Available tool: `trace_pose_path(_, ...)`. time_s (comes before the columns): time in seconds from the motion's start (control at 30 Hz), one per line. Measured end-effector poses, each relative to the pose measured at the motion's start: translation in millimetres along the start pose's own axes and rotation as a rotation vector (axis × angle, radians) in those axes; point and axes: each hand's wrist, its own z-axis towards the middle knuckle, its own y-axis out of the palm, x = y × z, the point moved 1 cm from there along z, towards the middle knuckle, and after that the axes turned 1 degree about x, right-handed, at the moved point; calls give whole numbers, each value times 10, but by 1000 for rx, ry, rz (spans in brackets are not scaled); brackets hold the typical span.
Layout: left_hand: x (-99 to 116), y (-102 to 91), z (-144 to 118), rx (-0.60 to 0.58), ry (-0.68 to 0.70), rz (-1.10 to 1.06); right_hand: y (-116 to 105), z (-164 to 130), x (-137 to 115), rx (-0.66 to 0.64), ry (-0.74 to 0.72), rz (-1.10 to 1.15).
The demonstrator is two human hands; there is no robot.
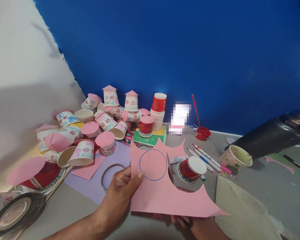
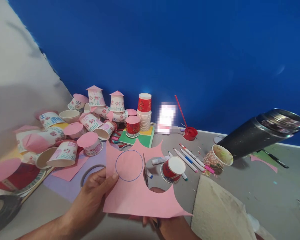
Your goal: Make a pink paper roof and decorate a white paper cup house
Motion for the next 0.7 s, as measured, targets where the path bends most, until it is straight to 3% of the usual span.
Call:
trace_pose_path(0.3, 12, 9, -14, 1, -11, 26, -38, -31, 77, -18, -40, -67)
trace_pose_path(0.57, 5, -33, -2, -3, -4, 5, -164, -109, 227, 12, -175, -466)
trace_pose_path(0.7, 24, -35, -3, -8, -5, 10, -177, -130, 223, 72, -177, -484)
